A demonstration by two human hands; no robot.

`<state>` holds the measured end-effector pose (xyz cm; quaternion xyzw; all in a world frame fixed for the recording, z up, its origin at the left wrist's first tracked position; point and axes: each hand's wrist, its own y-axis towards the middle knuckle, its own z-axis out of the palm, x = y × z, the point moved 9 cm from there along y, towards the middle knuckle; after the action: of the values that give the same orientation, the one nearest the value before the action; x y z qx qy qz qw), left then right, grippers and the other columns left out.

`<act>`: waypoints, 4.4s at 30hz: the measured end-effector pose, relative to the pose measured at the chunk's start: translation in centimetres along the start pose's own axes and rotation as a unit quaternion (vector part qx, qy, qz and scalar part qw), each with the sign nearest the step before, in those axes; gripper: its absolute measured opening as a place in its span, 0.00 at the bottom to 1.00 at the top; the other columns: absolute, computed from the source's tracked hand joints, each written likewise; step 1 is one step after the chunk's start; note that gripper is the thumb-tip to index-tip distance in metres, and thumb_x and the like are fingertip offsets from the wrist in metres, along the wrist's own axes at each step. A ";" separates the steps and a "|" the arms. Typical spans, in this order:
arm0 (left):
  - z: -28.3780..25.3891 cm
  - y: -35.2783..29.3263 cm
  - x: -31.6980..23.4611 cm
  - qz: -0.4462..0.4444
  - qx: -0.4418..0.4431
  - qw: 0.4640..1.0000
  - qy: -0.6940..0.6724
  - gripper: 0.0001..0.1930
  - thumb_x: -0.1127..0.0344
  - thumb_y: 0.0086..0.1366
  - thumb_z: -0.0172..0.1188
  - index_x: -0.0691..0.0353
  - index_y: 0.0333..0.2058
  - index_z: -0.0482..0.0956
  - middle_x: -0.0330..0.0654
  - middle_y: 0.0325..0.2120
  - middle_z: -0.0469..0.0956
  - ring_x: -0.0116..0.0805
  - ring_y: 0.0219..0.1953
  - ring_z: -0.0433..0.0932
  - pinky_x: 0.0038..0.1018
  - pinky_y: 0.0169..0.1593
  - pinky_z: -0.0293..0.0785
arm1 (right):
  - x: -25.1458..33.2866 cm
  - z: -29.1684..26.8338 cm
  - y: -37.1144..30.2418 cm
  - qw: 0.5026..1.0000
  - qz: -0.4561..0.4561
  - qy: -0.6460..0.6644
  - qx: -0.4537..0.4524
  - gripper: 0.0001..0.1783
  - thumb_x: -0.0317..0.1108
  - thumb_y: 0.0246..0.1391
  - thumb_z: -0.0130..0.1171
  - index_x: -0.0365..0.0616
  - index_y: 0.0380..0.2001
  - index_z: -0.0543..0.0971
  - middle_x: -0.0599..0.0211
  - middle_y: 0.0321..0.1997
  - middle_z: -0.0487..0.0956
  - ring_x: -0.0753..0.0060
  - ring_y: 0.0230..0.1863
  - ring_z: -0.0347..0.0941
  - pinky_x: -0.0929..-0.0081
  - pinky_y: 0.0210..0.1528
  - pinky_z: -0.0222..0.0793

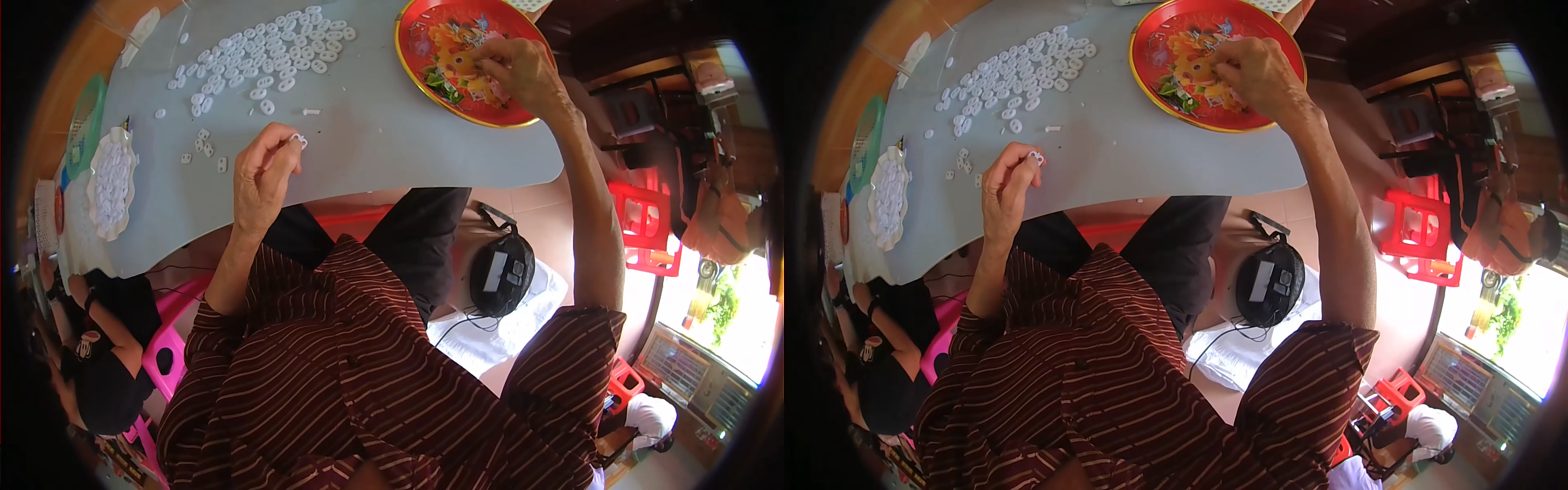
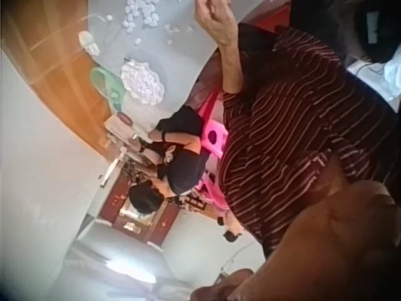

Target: Manually assembling small white plastic components at a workstation.

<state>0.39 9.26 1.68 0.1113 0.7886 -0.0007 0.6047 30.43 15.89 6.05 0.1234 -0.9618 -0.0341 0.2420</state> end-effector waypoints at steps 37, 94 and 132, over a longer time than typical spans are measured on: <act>3.1 0.3 -0.6 -0.029 0.017 0.993 -0.113 0.06 0.69 0.61 0.52 0.66 0.29 0.73 0.35 0.17 0.69 0.20 0.22 0.67 0.18 0.25 0.61 | 9.5 10.8 -3.8 0.807 0.093 0.581 -0.051 0.05 0.23 0.51 0.58 0.38 0.34 0.78 0.73 0.26 0.78 0.87 0.26 0.70 0.86 0.28 0.68; 4.3 -0.3 -0.4 0.022 0.036 0.993 -0.114 0.06 0.73 0.61 0.53 0.65 0.25 0.70 0.29 0.15 0.66 0.14 0.19 0.61 0.15 0.23 0.59 | 11.7 8.6 -4.1 0.932 0.013 0.353 -0.075 0.09 0.31 0.53 0.61 0.35 0.26 0.77 0.72 0.19 0.76 0.86 0.22 0.65 0.85 0.26 0.64; -1.6 4.1 -1.4 0.169 0.120 0.859 0.468 0.08 0.73 0.57 0.55 0.64 0.37 0.73 0.44 0.28 0.74 0.42 0.35 0.71 0.32 0.40 0.68 | 11.7 10.6 -4.8 0.835 0.028 0.549 -0.005 0.06 0.27 0.53 0.59 0.36 0.32 0.75 0.72 0.25 0.76 0.86 0.27 0.68 0.86 0.29 0.66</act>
<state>-0.04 13.24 4.01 0.3016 0.9417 0.0592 0.1369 16.45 8.34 1.45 0.0939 -0.6739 0.0408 0.7317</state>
